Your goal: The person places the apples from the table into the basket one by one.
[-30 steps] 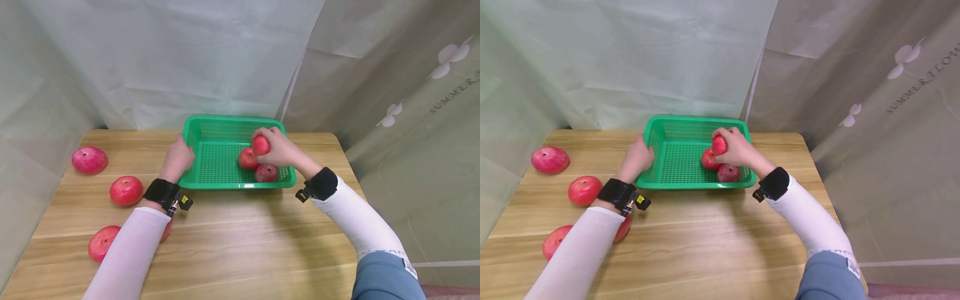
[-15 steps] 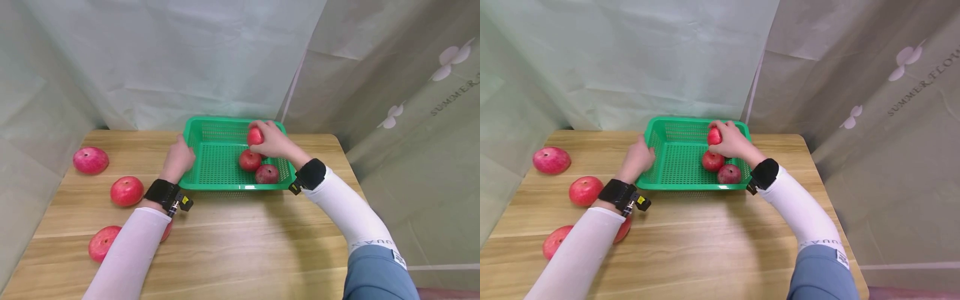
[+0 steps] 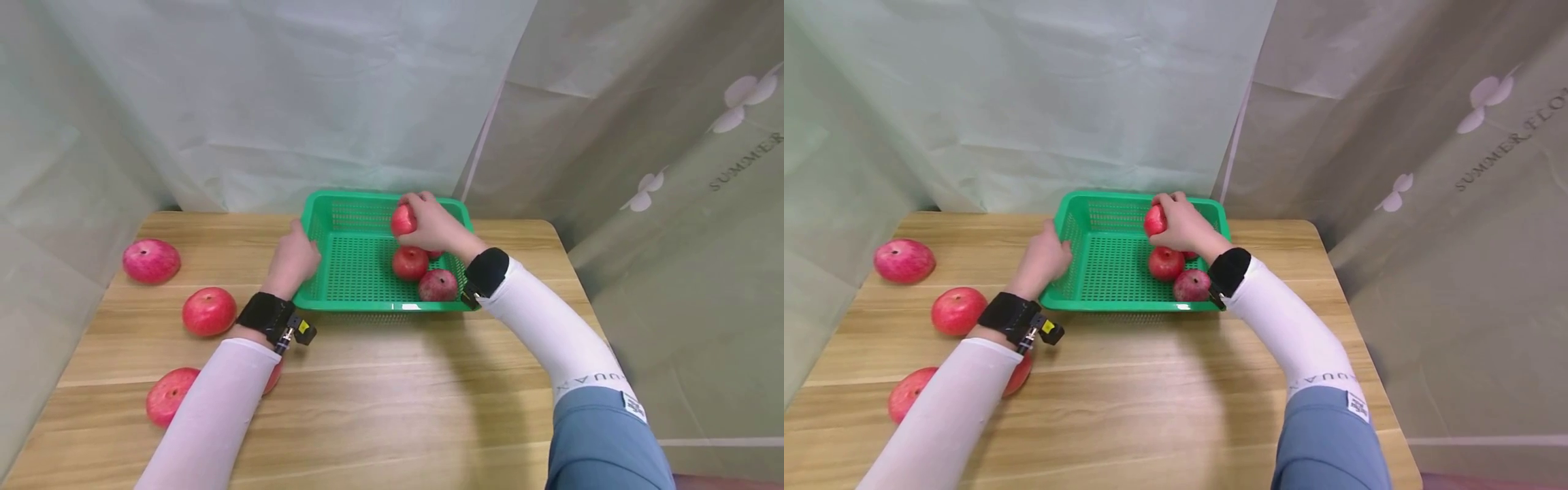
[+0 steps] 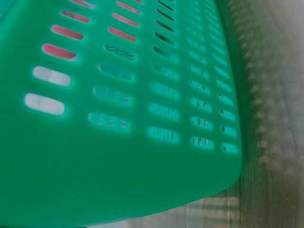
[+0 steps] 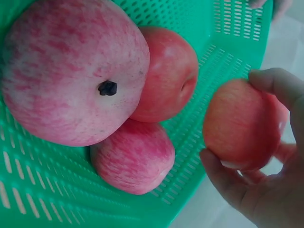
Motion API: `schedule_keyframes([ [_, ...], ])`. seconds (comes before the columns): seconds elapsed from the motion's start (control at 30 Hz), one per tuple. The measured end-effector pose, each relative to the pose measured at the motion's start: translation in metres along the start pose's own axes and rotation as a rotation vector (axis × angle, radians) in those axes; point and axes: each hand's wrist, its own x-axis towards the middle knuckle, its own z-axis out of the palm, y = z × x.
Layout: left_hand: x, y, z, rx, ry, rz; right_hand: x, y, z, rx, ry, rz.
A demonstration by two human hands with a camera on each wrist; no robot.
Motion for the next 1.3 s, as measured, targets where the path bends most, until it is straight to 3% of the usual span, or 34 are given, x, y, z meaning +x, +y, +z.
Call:
schedule_keyframes([
  [0.23,0.0,0.0,0.001,-0.003,-0.002,0.0,0.008,-0.001,0.008,-0.072,-0.083,-0.026],
  [0.53,-0.002,0.002,0.002,0.006,-0.002,-0.009,0.016,-0.004,0.016,-0.122,-0.095,-0.1],
  [1.3,-0.005,0.002,0.0,-0.006,-0.005,0.001,0.02,-0.009,0.024,-0.188,-0.127,-0.084],
])
